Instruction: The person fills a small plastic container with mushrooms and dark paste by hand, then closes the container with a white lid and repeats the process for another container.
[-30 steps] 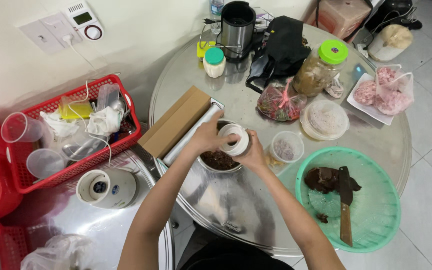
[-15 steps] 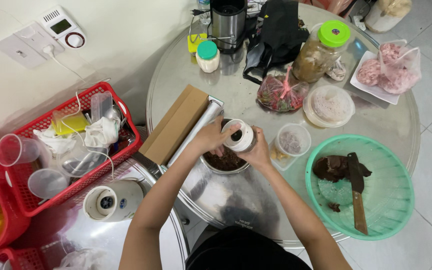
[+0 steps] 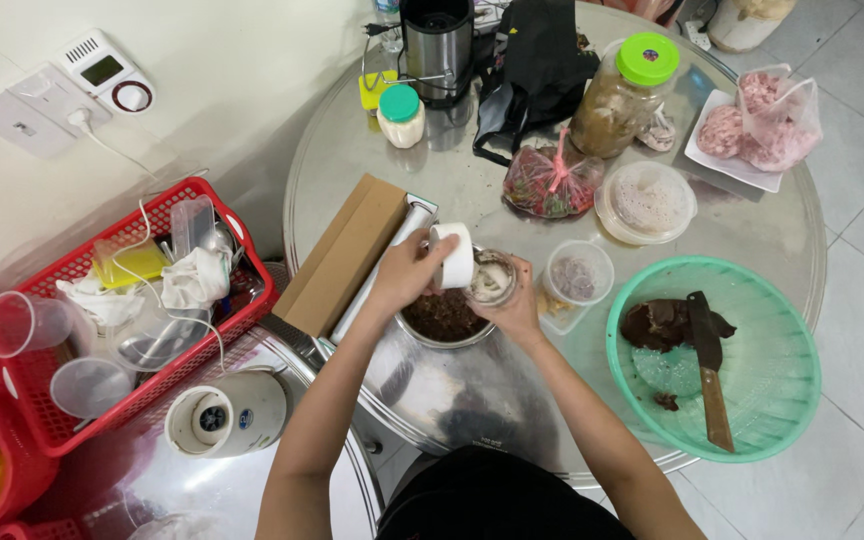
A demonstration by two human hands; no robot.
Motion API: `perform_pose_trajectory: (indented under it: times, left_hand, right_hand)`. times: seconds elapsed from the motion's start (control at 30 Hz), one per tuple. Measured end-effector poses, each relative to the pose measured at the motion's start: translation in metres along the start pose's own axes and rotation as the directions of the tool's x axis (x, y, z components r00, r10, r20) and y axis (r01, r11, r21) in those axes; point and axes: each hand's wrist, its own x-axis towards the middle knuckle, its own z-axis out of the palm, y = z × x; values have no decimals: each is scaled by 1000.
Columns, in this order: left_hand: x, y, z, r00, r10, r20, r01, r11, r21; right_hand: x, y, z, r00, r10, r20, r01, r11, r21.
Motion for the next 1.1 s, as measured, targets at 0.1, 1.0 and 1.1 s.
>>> perform_pose_trajectory:
  times: [0.1,1.0,1.1]
  left_hand:
    - [14,-31,-6,977,3,214,66,946,-317]
    - [-13,-189,32,994,-30,105,105,547,-831]
    - [-14,-190,40,995,-34,96,99,549,-830]
  right_hand:
    - [2,5,-7,985,-163,52,161,986,33]
    - [-4,27,-22,993,17,114,-7,996,-89]
    - [-2,35,-26,995,36,89,-44,994,98]
